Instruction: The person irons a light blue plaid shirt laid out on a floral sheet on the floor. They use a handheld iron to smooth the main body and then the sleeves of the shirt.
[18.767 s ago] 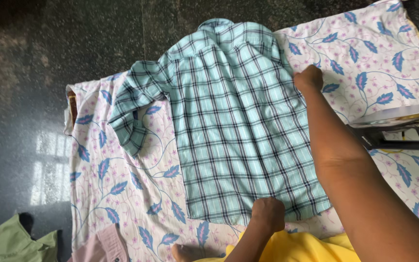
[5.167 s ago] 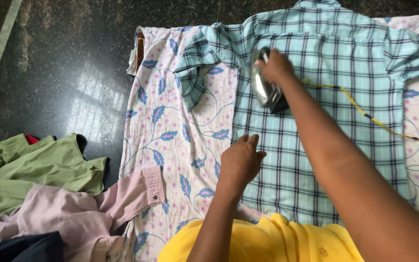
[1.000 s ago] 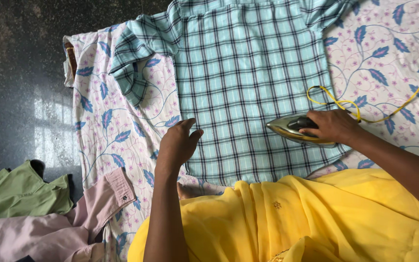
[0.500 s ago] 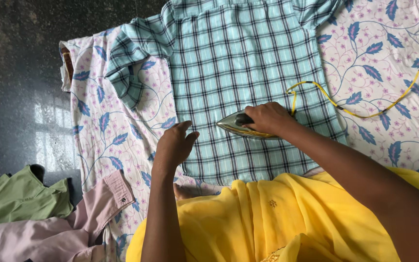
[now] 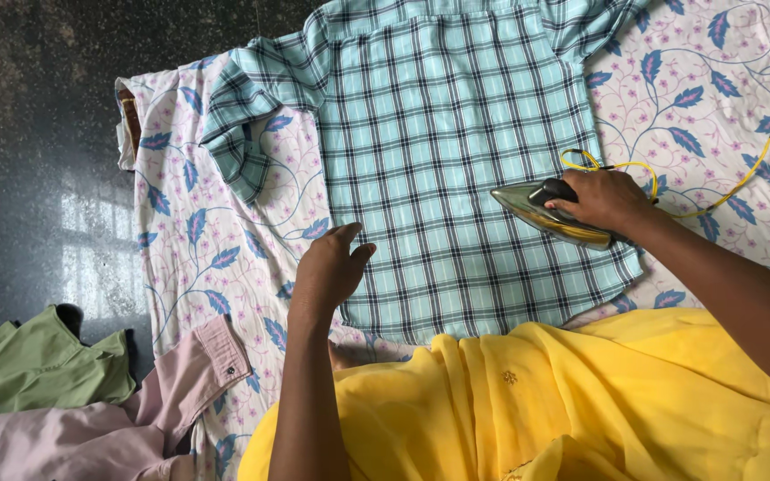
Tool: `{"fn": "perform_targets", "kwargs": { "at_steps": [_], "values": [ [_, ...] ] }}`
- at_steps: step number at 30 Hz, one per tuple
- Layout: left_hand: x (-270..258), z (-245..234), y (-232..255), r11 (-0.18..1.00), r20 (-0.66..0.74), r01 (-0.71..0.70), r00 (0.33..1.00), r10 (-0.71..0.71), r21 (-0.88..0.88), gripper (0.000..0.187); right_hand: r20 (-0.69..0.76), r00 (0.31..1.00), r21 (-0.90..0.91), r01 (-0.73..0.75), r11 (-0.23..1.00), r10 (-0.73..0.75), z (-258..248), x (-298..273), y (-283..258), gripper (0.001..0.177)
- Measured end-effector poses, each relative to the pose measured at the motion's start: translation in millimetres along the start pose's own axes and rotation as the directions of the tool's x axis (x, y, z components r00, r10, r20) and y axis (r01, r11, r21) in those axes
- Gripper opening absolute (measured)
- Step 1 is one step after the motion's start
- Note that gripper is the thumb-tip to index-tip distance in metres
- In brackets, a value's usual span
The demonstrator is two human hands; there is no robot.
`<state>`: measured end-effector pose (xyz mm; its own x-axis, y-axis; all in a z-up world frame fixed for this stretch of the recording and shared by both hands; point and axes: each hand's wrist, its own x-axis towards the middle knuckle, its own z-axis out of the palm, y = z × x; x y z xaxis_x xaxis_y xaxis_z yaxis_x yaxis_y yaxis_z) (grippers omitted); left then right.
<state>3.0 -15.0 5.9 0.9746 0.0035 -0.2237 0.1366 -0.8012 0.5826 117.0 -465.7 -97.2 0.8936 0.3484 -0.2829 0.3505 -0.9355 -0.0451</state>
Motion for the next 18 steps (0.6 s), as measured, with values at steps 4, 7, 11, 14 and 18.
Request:
{"fn": "perform_targets", "kwargs": {
  "at_steps": [4,7,11,14,18],
  "values": [
    [-0.4,-1.3,-0.4,1.0,0.005,0.003,1.0,-0.003,0.004,0.048,-0.024,1.0,0.014,0.012,1.0,-0.011,-3.0,17.7,-20.4,0.059],
    [-2.4,-0.8,0.7,1.0,0.008,0.024,1.0,-0.024,-0.002,0.047,-0.063,0.995,0.023,0.084,0.996,-0.082,-11.9,43.6,-52.3,0.06],
    [-0.4,-2.3,3.7,0.999,0.031,0.033,0.999,-0.034,0.029,0.047,0.064,0.995,0.043,0.077,0.996,-0.08,-29.5,89.1,-102.0,0.061],
    [-0.1,-0.5,0.3,0.998,0.03,0.041,0.999,-0.043,0.037,0.047,0.129,0.991,0.054,0.014,0.998,-0.021,-37.0,116.4,-132.5,0.059],
    [0.8,2.3,-3.7,0.998,0.035,0.045,0.998,-0.046,0.033,0.047,0.028,0.999,0.113,0.034,0.993,-0.037,-40.6,133.0,-147.8,0.055]
  ]
}}
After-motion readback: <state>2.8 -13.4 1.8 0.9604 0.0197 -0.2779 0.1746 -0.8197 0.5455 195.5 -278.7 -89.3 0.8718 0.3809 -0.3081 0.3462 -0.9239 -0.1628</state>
